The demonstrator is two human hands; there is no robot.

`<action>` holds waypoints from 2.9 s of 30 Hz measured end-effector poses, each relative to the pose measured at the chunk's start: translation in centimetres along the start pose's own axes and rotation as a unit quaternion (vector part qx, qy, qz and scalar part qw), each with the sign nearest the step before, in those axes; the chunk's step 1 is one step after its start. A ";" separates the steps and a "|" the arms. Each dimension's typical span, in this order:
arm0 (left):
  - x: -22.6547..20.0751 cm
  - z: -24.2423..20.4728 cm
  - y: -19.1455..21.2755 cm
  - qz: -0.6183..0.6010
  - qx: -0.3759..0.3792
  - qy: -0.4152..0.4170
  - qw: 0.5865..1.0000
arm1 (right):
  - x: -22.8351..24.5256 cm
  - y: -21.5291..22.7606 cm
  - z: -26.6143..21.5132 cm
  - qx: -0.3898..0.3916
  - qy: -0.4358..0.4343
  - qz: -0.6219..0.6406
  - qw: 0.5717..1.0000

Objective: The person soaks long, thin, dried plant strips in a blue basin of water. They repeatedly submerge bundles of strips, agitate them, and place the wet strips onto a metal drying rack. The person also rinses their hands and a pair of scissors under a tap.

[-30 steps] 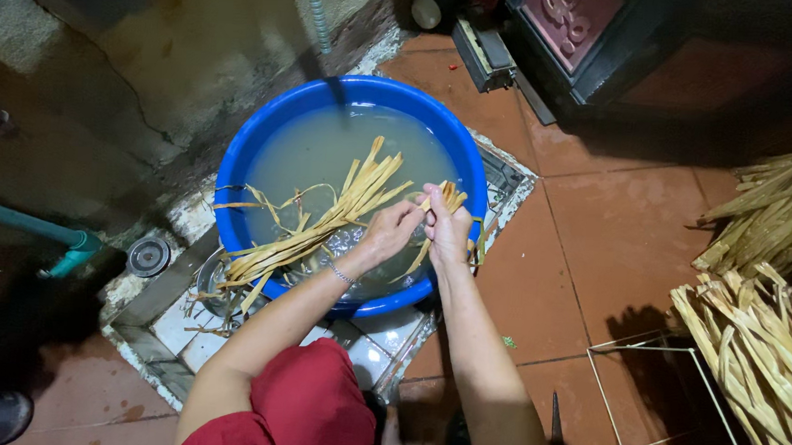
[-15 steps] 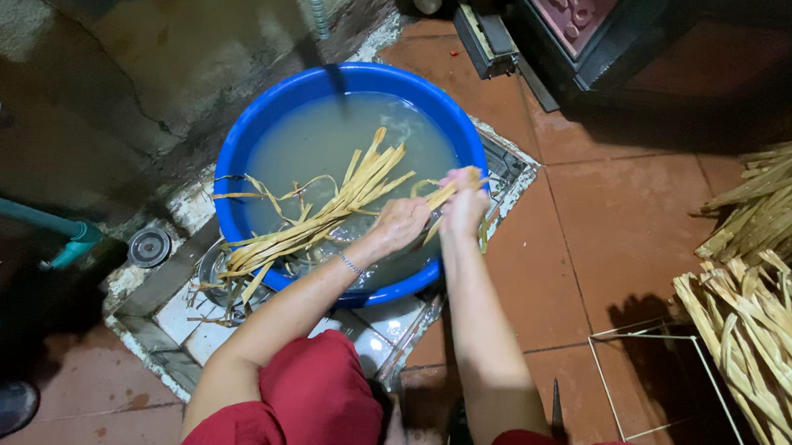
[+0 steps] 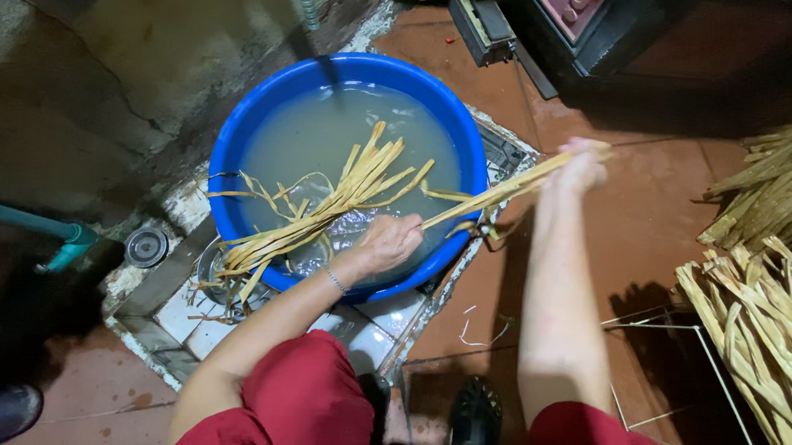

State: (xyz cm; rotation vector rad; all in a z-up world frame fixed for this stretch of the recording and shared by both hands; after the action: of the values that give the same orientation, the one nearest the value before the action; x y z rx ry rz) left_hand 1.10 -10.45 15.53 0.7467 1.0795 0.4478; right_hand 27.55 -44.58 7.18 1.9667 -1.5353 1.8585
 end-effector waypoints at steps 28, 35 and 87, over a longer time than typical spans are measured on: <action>19.5 -6.6 -3.2 0.345 0.131 0.201 0.907 | -30.9 7.0 -31.7 0.716 0.076 -0.612 0.327; 21.7 -7.4 -2.8 0.329 0.075 0.204 0.919 | -25.8 5.5 -21.1 0.329 -0.058 -0.491 0.805; 0.2 -0.4 1.4 0.010 0.008 0.087 0.996 | -8.9 -0.1 -9.2 0.072 -0.185 0.016 0.980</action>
State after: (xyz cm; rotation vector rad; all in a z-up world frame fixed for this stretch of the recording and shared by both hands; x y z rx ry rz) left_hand 0.84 -9.24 16.35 0.7424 1.2404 0.5295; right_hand 22.62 -33.51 3.02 2.4840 -1.5578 1.7303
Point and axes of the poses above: each hand's wrist, its own z-axis towards the middle knuckle, its own y-axis out of the back of the hand, x = y × z, the point moved 4 cm from there along z, towards the middle knuckle, and after that the axes turned 3 degrees about z, right-handed, at the moved point
